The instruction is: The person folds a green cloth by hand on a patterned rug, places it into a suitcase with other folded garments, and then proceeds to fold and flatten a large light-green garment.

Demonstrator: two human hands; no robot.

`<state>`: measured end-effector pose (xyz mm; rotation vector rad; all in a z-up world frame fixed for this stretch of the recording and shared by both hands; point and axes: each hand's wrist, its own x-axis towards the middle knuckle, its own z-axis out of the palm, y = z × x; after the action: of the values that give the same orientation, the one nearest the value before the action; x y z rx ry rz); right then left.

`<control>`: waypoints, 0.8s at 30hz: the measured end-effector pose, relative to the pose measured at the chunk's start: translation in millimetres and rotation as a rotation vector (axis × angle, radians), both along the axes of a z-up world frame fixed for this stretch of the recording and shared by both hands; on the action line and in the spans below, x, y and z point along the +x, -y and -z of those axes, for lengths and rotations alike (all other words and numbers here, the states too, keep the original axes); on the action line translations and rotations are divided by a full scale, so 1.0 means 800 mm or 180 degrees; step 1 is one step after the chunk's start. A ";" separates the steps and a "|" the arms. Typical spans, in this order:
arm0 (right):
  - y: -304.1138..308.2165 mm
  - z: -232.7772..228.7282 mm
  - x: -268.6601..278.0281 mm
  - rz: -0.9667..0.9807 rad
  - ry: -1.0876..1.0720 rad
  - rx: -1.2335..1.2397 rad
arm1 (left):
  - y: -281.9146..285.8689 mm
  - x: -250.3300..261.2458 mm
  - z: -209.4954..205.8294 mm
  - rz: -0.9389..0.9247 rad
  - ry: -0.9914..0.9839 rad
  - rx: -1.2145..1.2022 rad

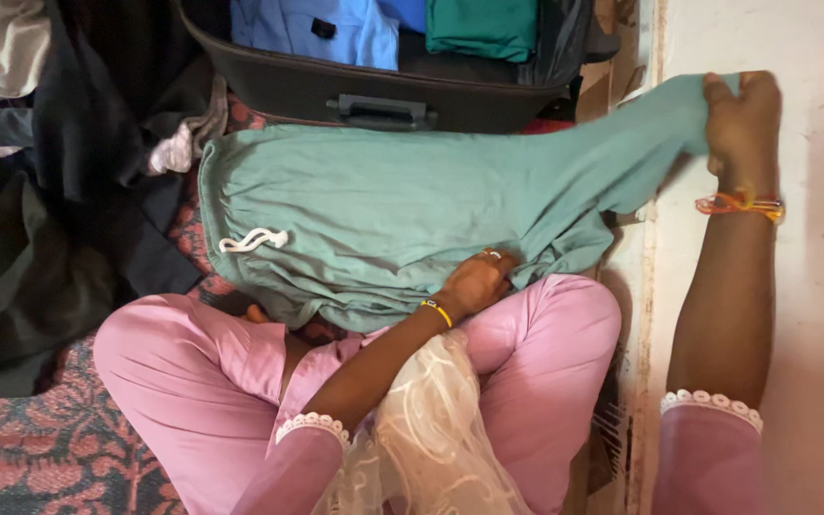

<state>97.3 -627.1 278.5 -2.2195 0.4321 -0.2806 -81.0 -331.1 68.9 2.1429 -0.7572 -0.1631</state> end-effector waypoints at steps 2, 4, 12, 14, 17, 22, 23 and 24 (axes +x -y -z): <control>-0.015 -0.017 -0.001 -0.0329 -0.0083 0.1173 | -0.009 0.004 -0.016 -0.0074 -0.0388 -0.0392; -0.044 -0.035 -0.008 -0.0541 -0.0172 0.1300 | -0.008 0.013 -0.019 -0.0274 -0.0236 -0.1095; -0.156 0.002 -0.086 -0.2130 -0.0429 0.1097 | 0.014 0.098 0.010 -0.1538 -0.2935 -0.3978; -0.143 0.036 -0.083 -0.1780 -0.0571 0.0408 | -0.012 0.099 0.006 -0.1854 -0.3123 -0.3208; -0.133 0.110 -0.067 -0.1730 -0.0800 -0.0880 | -0.031 0.098 0.001 -0.2053 -0.2404 -0.3202; -0.168 0.183 -0.117 -0.1855 -0.0613 -0.1772 | -0.055 0.100 0.021 -0.2133 -0.2256 -0.1711; -0.177 0.188 -0.129 -0.1605 -0.0727 -0.2038 | -0.054 0.098 0.035 -0.2118 -0.2226 -0.1257; -0.178 0.189 -0.133 -0.1607 -0.0535 -0.2054 | -0.049 0.099 0.051 -0.2000 -0.1786 -0.1470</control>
<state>-9.3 -484.6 127.4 -2.8985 -0.1767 0.0542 -2.0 -292.3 28.0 1.6696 0.2010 -0.2144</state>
